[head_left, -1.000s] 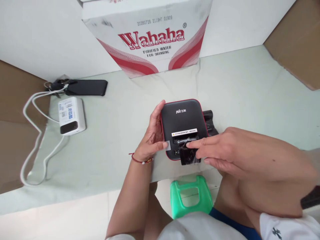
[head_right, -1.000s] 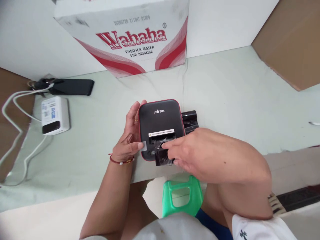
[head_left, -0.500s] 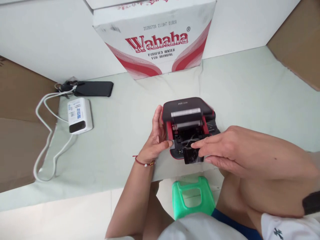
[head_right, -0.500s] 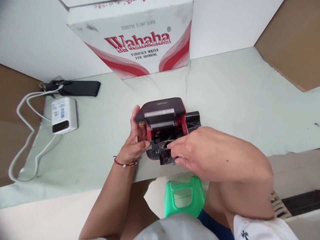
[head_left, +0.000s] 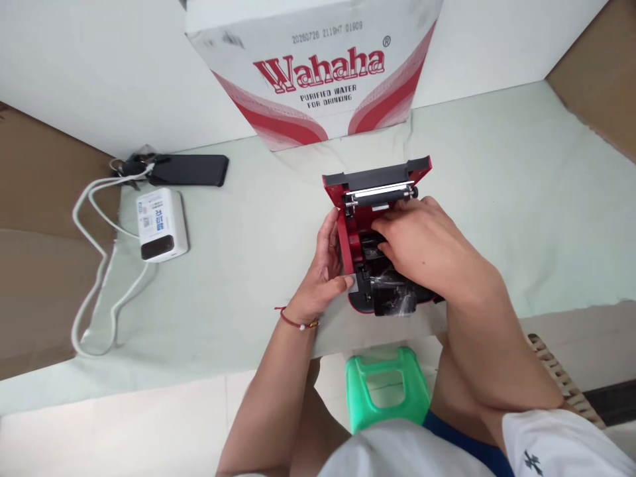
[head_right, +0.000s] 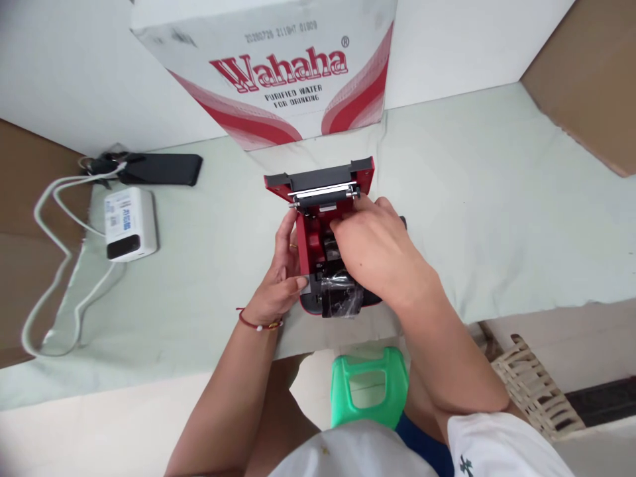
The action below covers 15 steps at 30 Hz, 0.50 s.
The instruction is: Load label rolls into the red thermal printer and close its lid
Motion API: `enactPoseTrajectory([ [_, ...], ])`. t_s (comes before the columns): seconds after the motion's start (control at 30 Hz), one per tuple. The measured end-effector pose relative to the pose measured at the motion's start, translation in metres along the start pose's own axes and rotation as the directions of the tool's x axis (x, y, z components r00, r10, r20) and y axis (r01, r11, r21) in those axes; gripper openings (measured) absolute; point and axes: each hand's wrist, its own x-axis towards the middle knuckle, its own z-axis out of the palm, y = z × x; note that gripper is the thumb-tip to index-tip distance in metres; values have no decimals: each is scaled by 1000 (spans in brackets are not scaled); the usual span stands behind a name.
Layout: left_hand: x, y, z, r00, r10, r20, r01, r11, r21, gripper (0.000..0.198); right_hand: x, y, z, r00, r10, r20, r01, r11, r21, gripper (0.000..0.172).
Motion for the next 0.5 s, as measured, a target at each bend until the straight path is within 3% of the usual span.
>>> enactPoseTrajectory([
  [0.27, 0, 4, 4, 1000, -3, -24, 4, 1000, 8, 109, 6, -9, -1, 996, 21, 89, -13, 996, -83, 32],
  [0.5, 0, 0, 3, 999, -9, -32, 8, 1000, -22, 113, -18, 19, -12, 996, -79, -46, 85, 985, 148, 34],
])
